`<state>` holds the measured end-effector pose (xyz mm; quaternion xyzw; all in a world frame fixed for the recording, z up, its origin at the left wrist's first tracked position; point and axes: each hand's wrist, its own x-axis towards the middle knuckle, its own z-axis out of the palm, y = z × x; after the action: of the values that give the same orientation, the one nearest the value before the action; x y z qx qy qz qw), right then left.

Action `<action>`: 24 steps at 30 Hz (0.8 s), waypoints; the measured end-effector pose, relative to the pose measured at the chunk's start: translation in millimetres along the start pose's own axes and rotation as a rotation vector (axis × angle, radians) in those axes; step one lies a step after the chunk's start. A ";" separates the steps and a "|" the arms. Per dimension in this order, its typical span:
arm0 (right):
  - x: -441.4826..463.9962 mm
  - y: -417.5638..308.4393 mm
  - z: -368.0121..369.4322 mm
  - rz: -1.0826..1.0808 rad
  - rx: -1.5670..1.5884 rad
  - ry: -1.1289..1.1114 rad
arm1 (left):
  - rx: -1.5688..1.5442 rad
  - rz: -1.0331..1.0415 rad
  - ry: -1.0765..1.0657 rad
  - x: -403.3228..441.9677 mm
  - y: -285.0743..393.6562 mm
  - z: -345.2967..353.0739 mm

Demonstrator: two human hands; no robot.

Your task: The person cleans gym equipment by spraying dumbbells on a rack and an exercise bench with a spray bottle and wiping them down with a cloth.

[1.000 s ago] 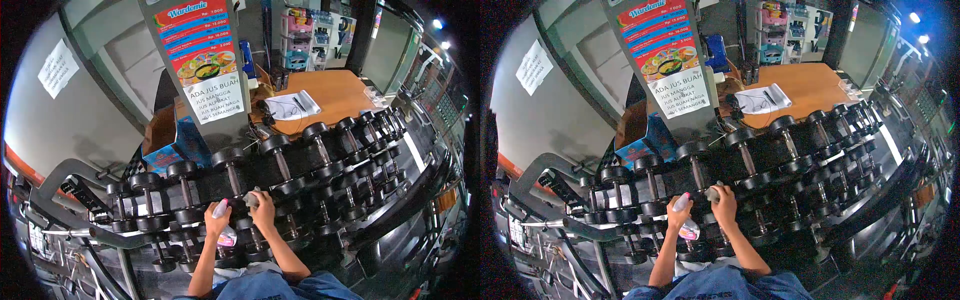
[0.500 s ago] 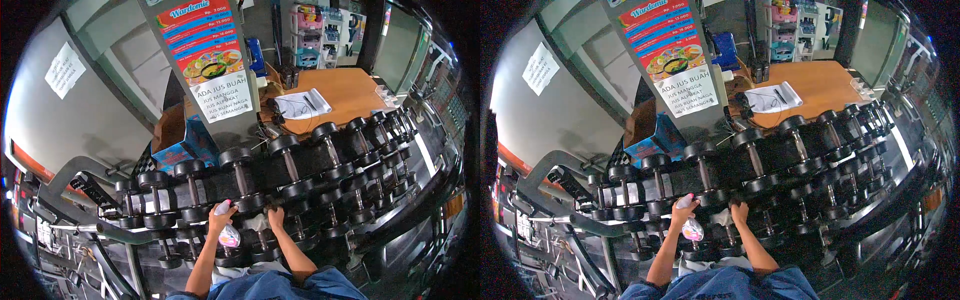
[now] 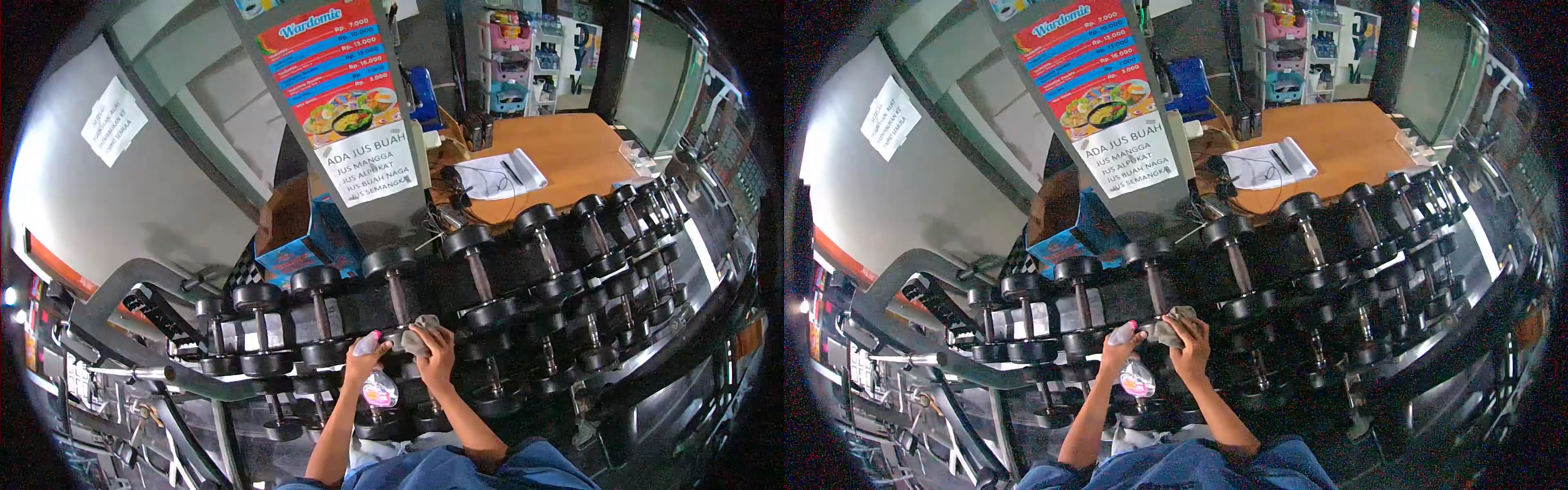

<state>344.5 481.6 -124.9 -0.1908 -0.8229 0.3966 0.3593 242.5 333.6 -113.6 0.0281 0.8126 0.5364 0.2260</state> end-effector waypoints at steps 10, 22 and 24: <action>3.9 44.4 10.9 0.625 0.044 0.041 | -0.079 -0.017 -0.053 5.7 -9.7 -0.6; 12.5 -23.9 -22.7 -0.196 -0.267 -0.243 | 0.049 0.110 -0.071 -1.4 8.8 -17.4; 8.3 -24.2 -17.9 -0.148 -0.281 -0.174 | -0.078 -0.004 -0.237 6.8 -0.3 -25.2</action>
<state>351.5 481.0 -94.4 -0.1432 -0.9100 0.2652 0.2846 226.4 313.7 -108.0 0.0808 0.7588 0.5602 0.3224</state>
